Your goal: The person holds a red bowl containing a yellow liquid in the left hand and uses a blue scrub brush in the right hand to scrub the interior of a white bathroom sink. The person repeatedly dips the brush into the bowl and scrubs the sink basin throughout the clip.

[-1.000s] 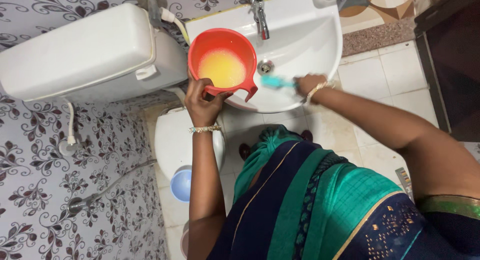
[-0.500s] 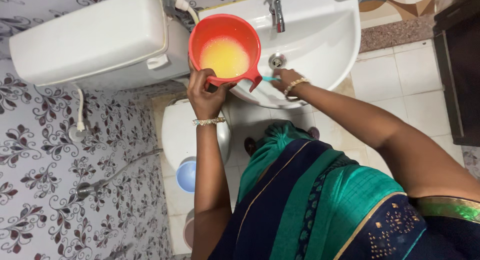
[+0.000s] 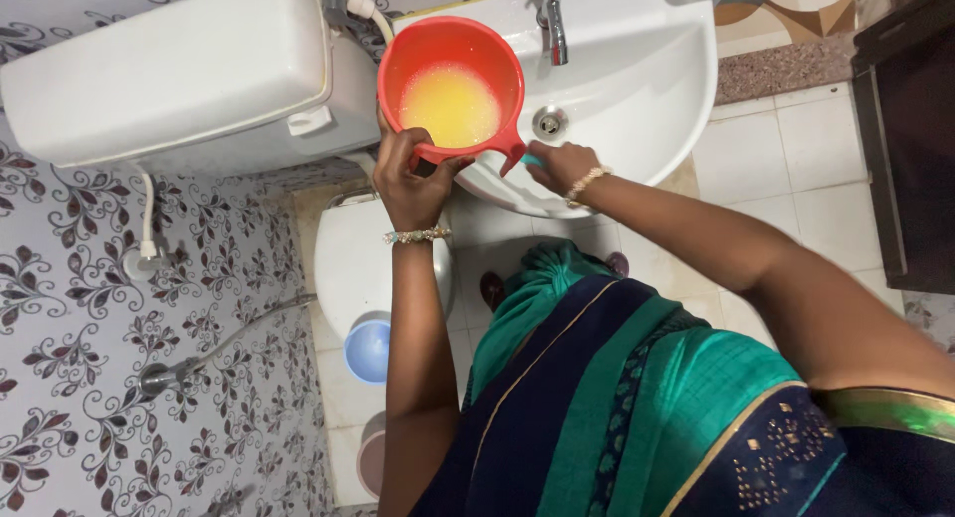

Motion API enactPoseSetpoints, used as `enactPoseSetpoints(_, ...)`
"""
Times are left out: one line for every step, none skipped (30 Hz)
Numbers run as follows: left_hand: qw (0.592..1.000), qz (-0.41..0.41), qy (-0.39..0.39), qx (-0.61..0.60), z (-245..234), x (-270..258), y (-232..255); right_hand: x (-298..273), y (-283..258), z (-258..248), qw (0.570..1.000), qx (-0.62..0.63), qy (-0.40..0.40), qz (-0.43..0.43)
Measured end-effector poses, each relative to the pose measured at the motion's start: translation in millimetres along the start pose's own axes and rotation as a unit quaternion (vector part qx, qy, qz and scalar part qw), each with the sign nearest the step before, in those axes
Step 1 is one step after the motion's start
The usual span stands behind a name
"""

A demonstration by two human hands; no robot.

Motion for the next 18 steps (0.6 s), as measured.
enactPoseSetpoints(1.0,0.005,-0.001,-0.006,1,0,2,11,-6,9,1.0,0.001,0.019,0.001)
enactPoseSetpoints(1.0,0.01,-0.002,-0.011,2,1,4,23,-8,16,0.999,0.002,0.037,0.002)
enactPoseSetpoints(1.0,0.016,-0.004,-0.016,2,3,6,35,-6,26,0.999,-0.041,0.024,0.001)
enactPoseSetpoints(1.0,0.016,-0.004,-0.02,2,4,7,45,0,31,0.996,-0.084,0.011,-0.001)
enactPoseSetpoints(1.0,0.015,-0.007,-0.023,2,4,7,51,11,32,0.992,-0.126,-0.003,-0.001)
enactPoseSetpoints(1.0,0.013,-0.009,-0.027,1,4,7,54,25,25,0.994,-0.11,0.002,0.008)
enactPoseSetpoints(1.0,-0.003,-0.009,-0.017,2,4,3,53,49,9,0.995,-0.095,0.007,0.017)
enactPoseSetpoints(1.0,-0.019,-0.009,-0.006,1,3,-1,48,73,-4,0.992,-0.125,-0.006,0.023)
enactPoseSetpoints(0.999,-0.037,-0.008,0.005,1,2,-6,40,102,-23,0.987,-0.156,-0.02,0.027)
enactPoseSetpoints(0.999,-0.036,-0.009,0.003,2,0,-7,32,127,-43,0.983,-0.177,-0.023,0.051)
enactPoseSetpoints(0.999,-0.036,-0.009,0.004,1,-1,-8,23,147,-62,0.981,-0.185,-0.024,0.06)
enactPoseSetpoints(0.999,-0.035,-0.01,0.004,0,-1,-9,15,163,-77,0.977,-0.193,-0.027,0.082)
enactPoseSetpoints(1.0,-0.024,-0.004,-0.001,-1,-1,-8,11,175,-91,0.973,-0.203,-0.029,0.102)
enactPoseSetpoints(1.0,-0.013,0.002,-0.005,-2,0,-7,11,176,-98,0.975,-0.201,-0.026,0.096)
enactPoseSetpoints(1.0,-0.004,0.007,-0.009,-5,-1,-5,9,170,-98,0.976,-0.198,-0.025,0.092)
enactPoseSetpoints(1.0,-0.015,0.008,0.002,-6,-2,-8,8,160,-92,0.977,-0.195,-0.025,0.087)
enactPoseSetpoints(1.0,-0.024,0.006,0.011,-5,-3,-11,10,145,-84,0.979,-0.192,-0.022,0.069)
enactPoseSetpoints(0.999,-0.034,0.005,0.02,-4,-4,-13,12,125,-70,0.981,-0.188,-0.018,0.051)
Point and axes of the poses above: each hand's wrist, its own x-axis towards the middle knuckle, its own z-axis out of the palm, y = z × x, the point moved 10 cm from there along x, towards the middle knuckle, and after that the axes turned 14 degrees about y, right-handed, at the moved point
